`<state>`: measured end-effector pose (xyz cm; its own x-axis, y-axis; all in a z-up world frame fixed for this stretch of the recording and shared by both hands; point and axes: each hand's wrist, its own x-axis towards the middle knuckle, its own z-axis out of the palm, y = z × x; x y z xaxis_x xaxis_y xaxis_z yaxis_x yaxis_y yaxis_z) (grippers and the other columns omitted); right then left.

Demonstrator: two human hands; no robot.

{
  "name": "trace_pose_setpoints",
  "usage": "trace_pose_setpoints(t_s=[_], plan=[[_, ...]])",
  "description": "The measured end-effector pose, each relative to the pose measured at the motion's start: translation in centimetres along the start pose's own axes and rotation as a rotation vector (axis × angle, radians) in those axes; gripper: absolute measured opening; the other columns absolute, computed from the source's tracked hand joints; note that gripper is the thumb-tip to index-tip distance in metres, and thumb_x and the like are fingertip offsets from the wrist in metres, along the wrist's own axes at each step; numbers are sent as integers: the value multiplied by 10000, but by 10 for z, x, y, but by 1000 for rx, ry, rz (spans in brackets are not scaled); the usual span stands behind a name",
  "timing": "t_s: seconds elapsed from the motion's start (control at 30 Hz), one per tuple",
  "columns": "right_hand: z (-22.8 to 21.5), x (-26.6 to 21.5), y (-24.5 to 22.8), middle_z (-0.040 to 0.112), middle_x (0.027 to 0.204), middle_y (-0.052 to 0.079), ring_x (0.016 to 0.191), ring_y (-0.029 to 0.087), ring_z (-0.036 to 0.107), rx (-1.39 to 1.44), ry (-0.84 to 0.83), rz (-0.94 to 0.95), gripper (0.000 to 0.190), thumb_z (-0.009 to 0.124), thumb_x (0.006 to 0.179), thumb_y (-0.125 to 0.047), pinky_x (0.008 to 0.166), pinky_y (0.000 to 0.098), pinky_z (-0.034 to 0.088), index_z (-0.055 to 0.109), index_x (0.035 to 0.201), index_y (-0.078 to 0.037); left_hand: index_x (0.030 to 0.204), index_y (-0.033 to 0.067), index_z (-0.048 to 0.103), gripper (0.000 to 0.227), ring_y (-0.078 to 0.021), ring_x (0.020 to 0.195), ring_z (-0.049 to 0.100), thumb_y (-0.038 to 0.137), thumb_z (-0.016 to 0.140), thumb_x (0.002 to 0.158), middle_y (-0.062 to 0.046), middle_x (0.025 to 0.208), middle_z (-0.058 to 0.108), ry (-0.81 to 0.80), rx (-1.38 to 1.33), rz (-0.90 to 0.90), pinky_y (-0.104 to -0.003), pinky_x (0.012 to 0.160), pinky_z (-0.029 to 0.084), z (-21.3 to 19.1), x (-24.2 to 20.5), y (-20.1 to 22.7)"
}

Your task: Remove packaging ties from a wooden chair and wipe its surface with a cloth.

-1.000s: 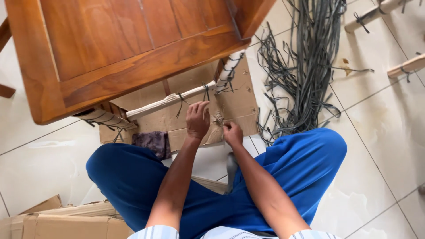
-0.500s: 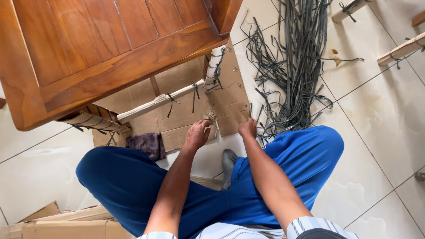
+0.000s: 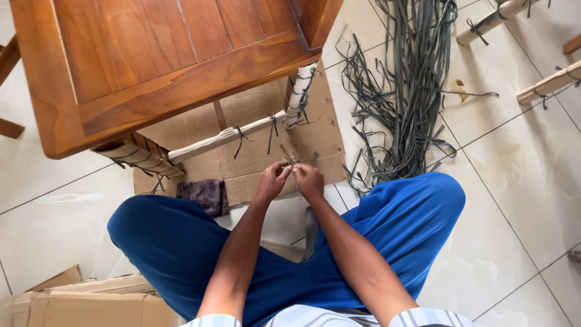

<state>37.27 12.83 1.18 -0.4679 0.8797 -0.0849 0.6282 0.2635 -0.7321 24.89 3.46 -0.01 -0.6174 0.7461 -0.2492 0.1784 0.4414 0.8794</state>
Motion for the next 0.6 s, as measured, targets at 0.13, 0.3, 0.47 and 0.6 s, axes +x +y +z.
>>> trace_pose_setpoints(t_s=[0.13, 0.3, 0.47, 0.6], plan=[[2, -21, -32, 781, 1004, 96, 978, 330, 740, 71, -108, -50, 195, 700, 857, -215, 871, 446, 602, 807, 1013, -168, 1024, 249, 802, 238, -175, 778, 743, 442, 752, 893, -27, 772, 762, 85, -172, -179, -363, 785, 577, 4, 3, -23], [12, -27, -51, 785, 956, 110, 889, 253, 769, 320, -211, 33, 209, 744, 862, -158, 834, 395, 613, 786, 1067, -148, 947, 243, 821, 188, -155, 756, 731, 404, 753, 879, -25, 760, 767, 211, -282, -226, -320, 753, 560, -24, -10, -12], [27, -34, -68, 733, 726, 56, 653, 88, 602, 513, -292, 110, 174, 772, 940, -289, 629, 276, 524, 788, 961, -117, 928, 232, 817, 194, -174, 775, 743, 415, 765, 886, -2, 767, 772, 409, -262, -287, -340, 774, 562, -59, -16, -22], [51, -44, -87, 665, 662, 31, 657, 84, 533, 528, -356, 105, 225, 792, 928, -336, 619, 251, 464, 789, 939, -111, 953, 249, 810, 217, -251, 871, 757, 452, 752, 903, -3, 794, 773, 467, -126, -272, -405, 820, 568, -102, -21, -14]])
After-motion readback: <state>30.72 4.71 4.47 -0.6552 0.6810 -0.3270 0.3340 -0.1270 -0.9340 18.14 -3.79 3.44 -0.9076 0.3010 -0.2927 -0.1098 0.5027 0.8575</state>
